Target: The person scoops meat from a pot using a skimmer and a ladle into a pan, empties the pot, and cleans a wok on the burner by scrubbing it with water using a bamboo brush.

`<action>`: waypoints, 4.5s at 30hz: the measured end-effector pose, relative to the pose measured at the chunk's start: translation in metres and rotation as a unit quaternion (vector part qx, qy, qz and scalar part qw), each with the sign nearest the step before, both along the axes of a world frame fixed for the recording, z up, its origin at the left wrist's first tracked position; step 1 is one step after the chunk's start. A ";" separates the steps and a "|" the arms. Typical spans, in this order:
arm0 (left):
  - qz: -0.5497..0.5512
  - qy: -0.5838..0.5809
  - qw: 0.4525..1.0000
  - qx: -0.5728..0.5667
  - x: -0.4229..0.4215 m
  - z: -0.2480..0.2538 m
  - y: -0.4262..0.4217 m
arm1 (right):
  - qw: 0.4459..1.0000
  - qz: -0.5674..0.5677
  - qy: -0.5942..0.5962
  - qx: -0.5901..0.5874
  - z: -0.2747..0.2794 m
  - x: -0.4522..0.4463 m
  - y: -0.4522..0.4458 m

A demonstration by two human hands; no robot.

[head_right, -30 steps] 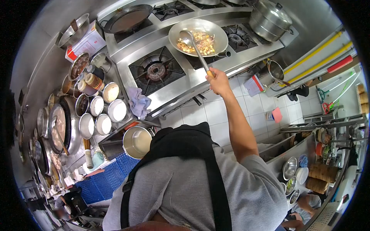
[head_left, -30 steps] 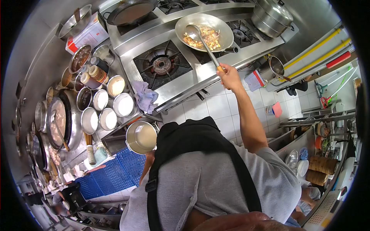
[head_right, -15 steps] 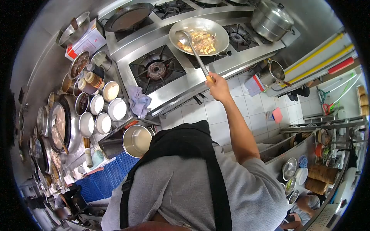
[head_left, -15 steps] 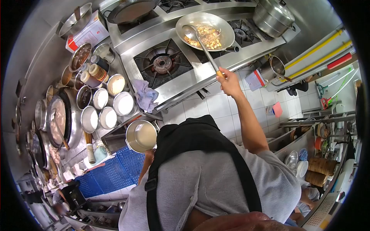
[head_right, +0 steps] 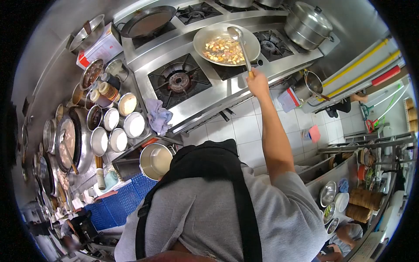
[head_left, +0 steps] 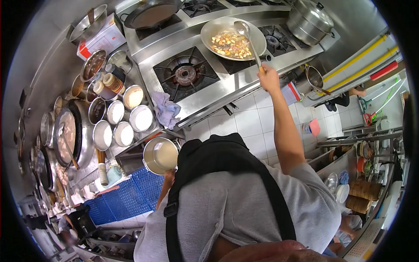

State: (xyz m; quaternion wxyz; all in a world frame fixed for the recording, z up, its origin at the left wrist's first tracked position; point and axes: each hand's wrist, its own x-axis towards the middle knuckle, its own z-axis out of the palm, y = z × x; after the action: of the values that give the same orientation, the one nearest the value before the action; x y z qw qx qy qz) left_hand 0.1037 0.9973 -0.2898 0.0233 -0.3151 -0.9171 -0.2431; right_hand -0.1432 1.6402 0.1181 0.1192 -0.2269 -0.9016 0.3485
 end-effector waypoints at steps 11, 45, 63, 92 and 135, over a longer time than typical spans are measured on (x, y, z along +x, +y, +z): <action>0.014 -0.126 0.976 -0.174 -0.001 -0.007 0.006 | 0.970 0.130 -0.052 0.197 0.089 0.087 0.023; 0.300 -0.439 0.841 0.101 0.041 0.000 -0.019 | 0.996 -0.037 0.047 0.059 -0.002 -0.024 -0.001; 0.257 -0.386 0.883 0.076 0.030 0.000 -0.023 | 0.981 0.174 0.052 0.061 0.041 0.128 -0.015; 0.130 -0.214 0.968 0.004 0.069 0.021 -0.055 | 0.990 -0.015 -0.017 0.136 -0.014 -0.022 -0.011; 0.096 -0.040 0.972 -0.209 0.146 0.102 -0.067 | 0.968 -0.043 -0.013 -0.248 -0.020 0.040 -0.038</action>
State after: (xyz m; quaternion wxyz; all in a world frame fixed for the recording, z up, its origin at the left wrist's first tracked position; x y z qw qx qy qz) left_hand 0.2494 0.9301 -0.1880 -0.0564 -0.2139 -0.9737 -0.0548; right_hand -0.1035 1.6018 0.0985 0.0620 -0.2924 -0.7779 0.5528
